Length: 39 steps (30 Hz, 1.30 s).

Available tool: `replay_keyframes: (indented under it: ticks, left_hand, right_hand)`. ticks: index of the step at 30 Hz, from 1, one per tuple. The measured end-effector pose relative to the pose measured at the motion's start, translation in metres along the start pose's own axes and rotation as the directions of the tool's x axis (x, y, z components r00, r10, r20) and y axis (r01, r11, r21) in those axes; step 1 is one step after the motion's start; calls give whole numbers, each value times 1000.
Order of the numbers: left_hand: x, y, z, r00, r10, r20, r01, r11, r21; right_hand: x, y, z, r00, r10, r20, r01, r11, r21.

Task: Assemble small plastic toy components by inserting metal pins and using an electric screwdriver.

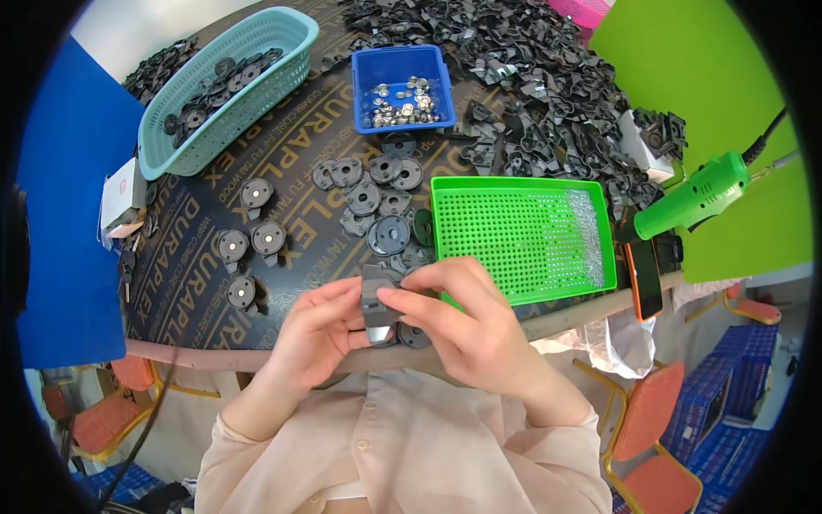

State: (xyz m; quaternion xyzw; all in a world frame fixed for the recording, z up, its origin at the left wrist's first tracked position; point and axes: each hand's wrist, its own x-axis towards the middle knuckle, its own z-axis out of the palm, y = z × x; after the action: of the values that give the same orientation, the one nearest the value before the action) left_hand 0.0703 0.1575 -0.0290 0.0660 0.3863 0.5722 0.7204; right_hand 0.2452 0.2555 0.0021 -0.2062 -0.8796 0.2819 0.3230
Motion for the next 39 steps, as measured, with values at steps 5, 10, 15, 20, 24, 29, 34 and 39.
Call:
replay_keyframes:
  ticks: [5, 10, 15, 20, 24, 29, 34, 39]
  left_hand:
    - [-5, 4, 3, 1000, -1, 6, 1, 1000, 28]
    - [-3, -3, -14, 995, -13, 94, 26, 989, -145]
    - [-17, 3, -17, 973, 231, 25, -228, 929, 292]
    - [-42, 25, -45, 672, 502, 544, -274, -514, 813]
    - [-48, 18, -63, 659, 456, 599, -64, -758, 649]
    - [-53, 22, -63, 654, 480, 585, 56, -801, 596]
    - [-53, 18, -41, 638, 515, 573, -90, -689, 719]
    - [-26, -12, -14, 692, 492, 528, -365, -392, 844]
  right_hand:
    - [-1, 9, 10, 998, -29, 50, 28, 999, 22]
    - [-1, 10, 11, 992, -28, 120, 18, 997, 80]
    - [16, 7, -2, 992, 22, 127, -39, 990, 135]
    - [93, 85, -39, 992, 64, 112, -17, 926, -378]
    - [165, 141, 6, 941, -92, 325, 228, 883, -410]
    - [195, 155, 41, 876, 152, 457, 71, 898, -434]
    - [196, 157, 50, 883, 209, 422, -46, 931, -363]
    - [194, 156, 48, 944, 136, 300, -22, 935, -354]
